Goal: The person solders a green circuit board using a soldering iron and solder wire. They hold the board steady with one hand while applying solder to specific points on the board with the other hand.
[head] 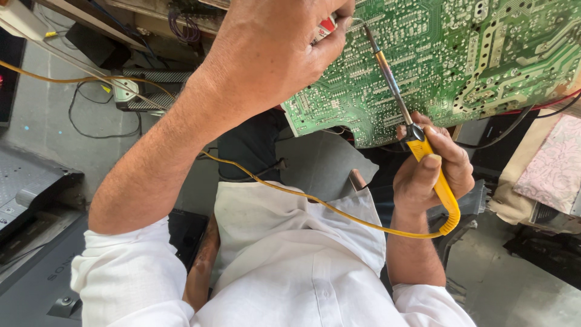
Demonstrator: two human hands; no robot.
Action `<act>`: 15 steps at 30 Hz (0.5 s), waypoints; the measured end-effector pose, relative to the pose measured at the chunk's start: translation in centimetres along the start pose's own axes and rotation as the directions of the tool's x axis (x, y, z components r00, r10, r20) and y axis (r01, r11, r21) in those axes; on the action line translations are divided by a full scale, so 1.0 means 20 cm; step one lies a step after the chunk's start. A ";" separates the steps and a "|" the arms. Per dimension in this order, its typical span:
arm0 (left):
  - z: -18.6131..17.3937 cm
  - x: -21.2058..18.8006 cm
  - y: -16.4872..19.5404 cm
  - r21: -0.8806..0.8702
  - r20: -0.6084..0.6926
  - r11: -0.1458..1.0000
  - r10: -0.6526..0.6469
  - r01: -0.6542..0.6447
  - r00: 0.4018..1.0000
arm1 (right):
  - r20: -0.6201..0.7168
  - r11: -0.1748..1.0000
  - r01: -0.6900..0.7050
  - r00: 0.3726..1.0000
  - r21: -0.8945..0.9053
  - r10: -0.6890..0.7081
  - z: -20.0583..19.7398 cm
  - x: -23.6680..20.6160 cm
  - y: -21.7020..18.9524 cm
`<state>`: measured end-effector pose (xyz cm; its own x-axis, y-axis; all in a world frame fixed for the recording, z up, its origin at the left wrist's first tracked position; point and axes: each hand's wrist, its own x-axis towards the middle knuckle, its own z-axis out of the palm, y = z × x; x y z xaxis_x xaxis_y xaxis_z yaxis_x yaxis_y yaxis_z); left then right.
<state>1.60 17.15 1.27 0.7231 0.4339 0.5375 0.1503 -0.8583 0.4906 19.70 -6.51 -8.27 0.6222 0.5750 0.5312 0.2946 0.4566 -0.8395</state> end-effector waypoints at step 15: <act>0.01 -0.01 0.00 0.011 -0.041 1.000 0.017 -0.017 0.999 | 0.001 0.999 0.039 0.999 0.035 -0.039 0.02 0.01 0.00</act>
<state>1.66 17.07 1.02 0.6973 0.4299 0.5736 0.1454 -0.8684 0.4741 19.51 -6.15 -8.04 0.6095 0.5578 0.5634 0.2928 0.5021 -0.8138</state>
